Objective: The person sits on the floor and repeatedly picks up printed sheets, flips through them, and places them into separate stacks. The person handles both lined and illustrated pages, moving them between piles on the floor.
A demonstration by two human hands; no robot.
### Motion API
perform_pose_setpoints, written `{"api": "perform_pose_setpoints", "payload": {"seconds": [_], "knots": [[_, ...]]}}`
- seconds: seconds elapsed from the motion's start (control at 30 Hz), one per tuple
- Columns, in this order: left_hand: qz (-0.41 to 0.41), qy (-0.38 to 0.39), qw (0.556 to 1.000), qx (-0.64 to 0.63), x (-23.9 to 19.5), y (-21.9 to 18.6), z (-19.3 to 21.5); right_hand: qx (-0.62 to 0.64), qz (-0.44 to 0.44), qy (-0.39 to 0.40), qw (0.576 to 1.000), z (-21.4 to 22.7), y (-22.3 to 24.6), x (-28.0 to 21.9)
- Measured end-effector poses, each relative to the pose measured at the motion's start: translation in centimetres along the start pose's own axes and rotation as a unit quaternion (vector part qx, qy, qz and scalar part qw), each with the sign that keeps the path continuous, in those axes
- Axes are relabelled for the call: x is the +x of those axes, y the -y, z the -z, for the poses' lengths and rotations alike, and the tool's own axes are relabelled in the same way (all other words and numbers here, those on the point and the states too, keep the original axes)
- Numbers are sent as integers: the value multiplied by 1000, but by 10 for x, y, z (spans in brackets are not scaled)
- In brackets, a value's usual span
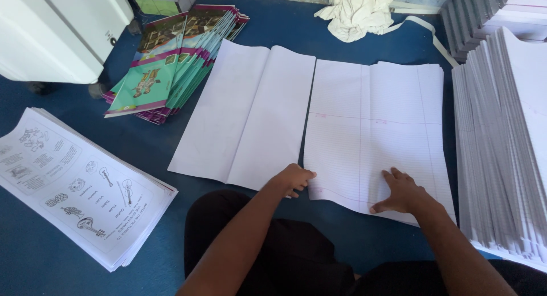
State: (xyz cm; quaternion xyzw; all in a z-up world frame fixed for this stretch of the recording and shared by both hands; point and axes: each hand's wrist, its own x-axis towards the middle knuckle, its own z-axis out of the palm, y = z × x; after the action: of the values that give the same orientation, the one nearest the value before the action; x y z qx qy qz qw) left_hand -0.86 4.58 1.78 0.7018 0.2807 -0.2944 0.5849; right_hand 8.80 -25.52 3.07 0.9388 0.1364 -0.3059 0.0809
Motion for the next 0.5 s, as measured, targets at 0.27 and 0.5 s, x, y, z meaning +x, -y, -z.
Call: {"api": "perform_pose_setpoints", "payload": {"seconds": [0.27, 0.5], "knots": [[-29, -40, 991, -127, -8, -11, -7, 22, 5, -4, 1000, 9, 5, -8], [-84, -56, 981, -166, -22, -15, -6, 80, 125, -100, 984, 50, 41, -58]]}}
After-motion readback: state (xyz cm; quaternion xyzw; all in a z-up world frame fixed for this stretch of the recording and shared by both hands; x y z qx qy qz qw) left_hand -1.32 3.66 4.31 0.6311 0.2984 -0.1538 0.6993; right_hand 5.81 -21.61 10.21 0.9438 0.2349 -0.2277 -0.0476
